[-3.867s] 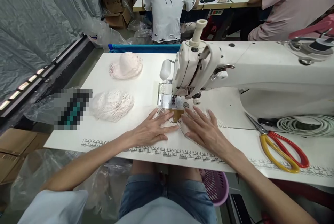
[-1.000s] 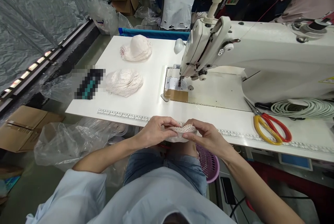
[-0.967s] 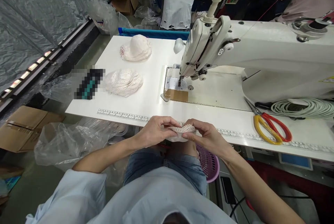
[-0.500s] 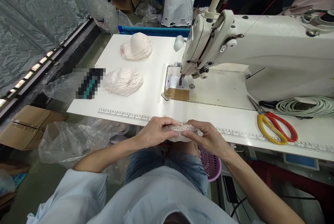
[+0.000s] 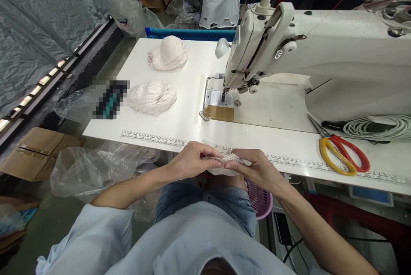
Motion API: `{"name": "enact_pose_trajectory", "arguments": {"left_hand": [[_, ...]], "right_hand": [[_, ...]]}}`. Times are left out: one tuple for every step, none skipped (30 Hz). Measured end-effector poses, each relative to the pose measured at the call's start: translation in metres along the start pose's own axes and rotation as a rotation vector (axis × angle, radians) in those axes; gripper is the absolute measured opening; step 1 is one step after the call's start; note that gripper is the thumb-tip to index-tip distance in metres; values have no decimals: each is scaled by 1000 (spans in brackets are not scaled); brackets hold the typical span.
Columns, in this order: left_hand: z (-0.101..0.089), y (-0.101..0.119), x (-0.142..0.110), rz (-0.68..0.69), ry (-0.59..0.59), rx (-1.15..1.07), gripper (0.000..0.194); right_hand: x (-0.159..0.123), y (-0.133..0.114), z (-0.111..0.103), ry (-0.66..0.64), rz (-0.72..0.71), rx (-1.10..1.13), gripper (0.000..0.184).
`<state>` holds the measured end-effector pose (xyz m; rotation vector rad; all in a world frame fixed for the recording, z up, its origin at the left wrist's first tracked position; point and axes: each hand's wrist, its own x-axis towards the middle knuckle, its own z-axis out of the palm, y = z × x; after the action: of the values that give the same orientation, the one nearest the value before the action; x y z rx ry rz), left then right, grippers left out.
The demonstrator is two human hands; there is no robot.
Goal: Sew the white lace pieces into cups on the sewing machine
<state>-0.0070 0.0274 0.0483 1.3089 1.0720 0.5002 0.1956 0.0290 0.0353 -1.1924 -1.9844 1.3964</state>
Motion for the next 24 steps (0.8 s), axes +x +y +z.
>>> {"name": "enact_pose_trajectory", "arguments": {"left_hand": [[0, 0, 0, -27, -7, -18, 25], [-1, 0, 0, -50, -16, -34, 26], [-1, -1, 0, -68, -25, -48, 26], [-2, -1, 0, -81, -32, -61, 26], [-2, -2, 0, -89, -39, -75, 26], [-3, -3, -1, -95, -42, -90, 25], [-3, -4, -1, -103, -44, -106, 25], [-4, -5, -2, -112, -42, -117, 26], [-4, -6, -3, -119, -40, -122, 26], [-5, -6, -4, -122, -42, -125, 26], [-5, -6, -5, -123, -54, -127, 26], [-5, -6, -6, -120, -74, -132, 27], [-4, -6, -6, -115, -95, -136, 29], [-3, -6, -6, -111, -115, -135, 32], [-2, -6, -6, -109, -132, -127, 37], [0, -6, -5, -108, -144, -112, 43], [1, -7, -3, -108, -150, -93, 47], [3, -8, -2, -108, -157, -74, 49], [5, -8, 0, -105, -166, -57, 46], [7, -9, 1, -98, -174, -38, 42], [9, -10, 3, -88, -178, -12, 38], [10, -10, 4, -78, -179, 19, 35], [11, -10, 4, -68, -180, 50, 33], [11, -11, 4, -62, -180, 75, 32]], "right_hand": [[0, 0, 0, 3, 5, 9, 43], [-1, 1, 0, 3, 9, 20, 42], [-1, 1, -1, 2, 12, 35, 40], [-2, 1, -1, 0, 12, 54, 37], [-2, 1, -1, -4, 10, 75, 34], [-2, 1, -1, -5, 8, 91, 31], [-3, 2, -1, -2, 4, 100, 29], [-3, 2, -1, 2, 3, 100, 28], [-3, 2, -1, 7, 2, 92, 28], [-3, 2, 0, 6, 3, 80, 28], [-3, 2, 1, 2, 4, 68, 28], [-3, 2, 1, -6, 5, 56, 29], [-4, 1, 2, -15, 5, 46, 29], [-4, 1, 3, -26, 3, 38, 28], [-4, 1, 3, -39, -1, 36, 27], [-5, 0, 3, -52, -4, 35, 26], [-5, 0, 3, -61, -6, 32, 25], [-6, 0, 3, -70, -3, 25, 25], [-7, 0, 3, -79, 3, 16, 26], [-8, 0, 2, -87, 11, 6, 27], [-10, 0, 1, -90, 18, 1, 29], [-12, 0, 1, -94, 25, 3, 31], [-13, 0, 0, -96, 28, 13, 32], [-15, 0, 0, -96, 27, 29, 32]]}}
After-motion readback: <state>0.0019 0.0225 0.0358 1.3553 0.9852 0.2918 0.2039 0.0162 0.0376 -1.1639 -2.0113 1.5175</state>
